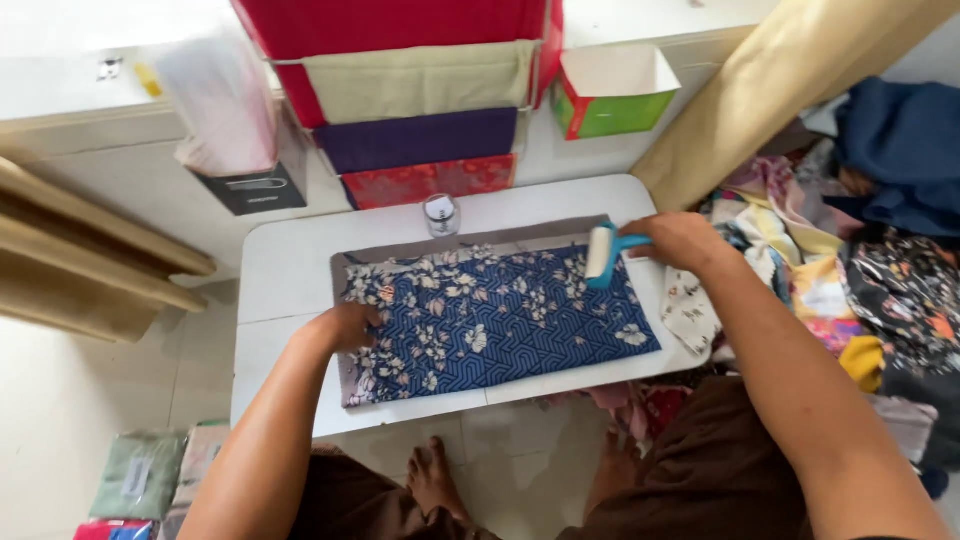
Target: Folding a blue patterned scarf and cleaning its surface with a lint roller on a low table.
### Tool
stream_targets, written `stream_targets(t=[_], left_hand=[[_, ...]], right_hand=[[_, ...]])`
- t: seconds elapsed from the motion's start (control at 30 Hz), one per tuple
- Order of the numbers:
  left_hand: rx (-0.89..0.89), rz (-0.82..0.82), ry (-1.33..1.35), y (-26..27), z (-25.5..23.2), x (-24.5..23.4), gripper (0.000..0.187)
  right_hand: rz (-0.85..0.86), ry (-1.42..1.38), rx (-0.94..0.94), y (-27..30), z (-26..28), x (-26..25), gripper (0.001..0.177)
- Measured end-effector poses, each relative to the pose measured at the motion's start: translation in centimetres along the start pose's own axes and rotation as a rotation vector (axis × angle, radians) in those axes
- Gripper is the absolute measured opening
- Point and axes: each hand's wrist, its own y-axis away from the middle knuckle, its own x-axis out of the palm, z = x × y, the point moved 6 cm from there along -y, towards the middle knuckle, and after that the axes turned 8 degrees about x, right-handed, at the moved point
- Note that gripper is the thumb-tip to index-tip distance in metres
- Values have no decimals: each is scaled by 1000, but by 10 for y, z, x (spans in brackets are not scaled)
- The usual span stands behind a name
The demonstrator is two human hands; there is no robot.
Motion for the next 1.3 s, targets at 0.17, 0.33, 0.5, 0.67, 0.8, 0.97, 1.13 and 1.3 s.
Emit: stream_targets(t=[0.17,0.33,0.5,0.67,0.8,0.97,1.13,1.3], left_hand=[[-38,-10,42,-12,22,7,50],[-43,-94,48,-24,47,19,47],[-32,-15,66,-2,34,8,51],[-34,28,25,4,36,16,59],[-33,60,0,10,30,15,61],[-58,149,43,23,26,14,57],[-74,73,38,20,32,14,55],[-65,103,86,35,18,7,56]], right_hand=[[37,-126,-45,-29,5,15,42],[39,-65,-158,-53,92,11,43],[-65,-9,-490,-55,204,6,42],[-15,-6,-553,-57,289,0,43],[-23,-127,-592,-67,344,7,42],[-55,-261,-649,-51,380,-5,41],[-76,-230,-660,-54,382,-6,38],[-77,-388,-607,-33,397,-27,36]])
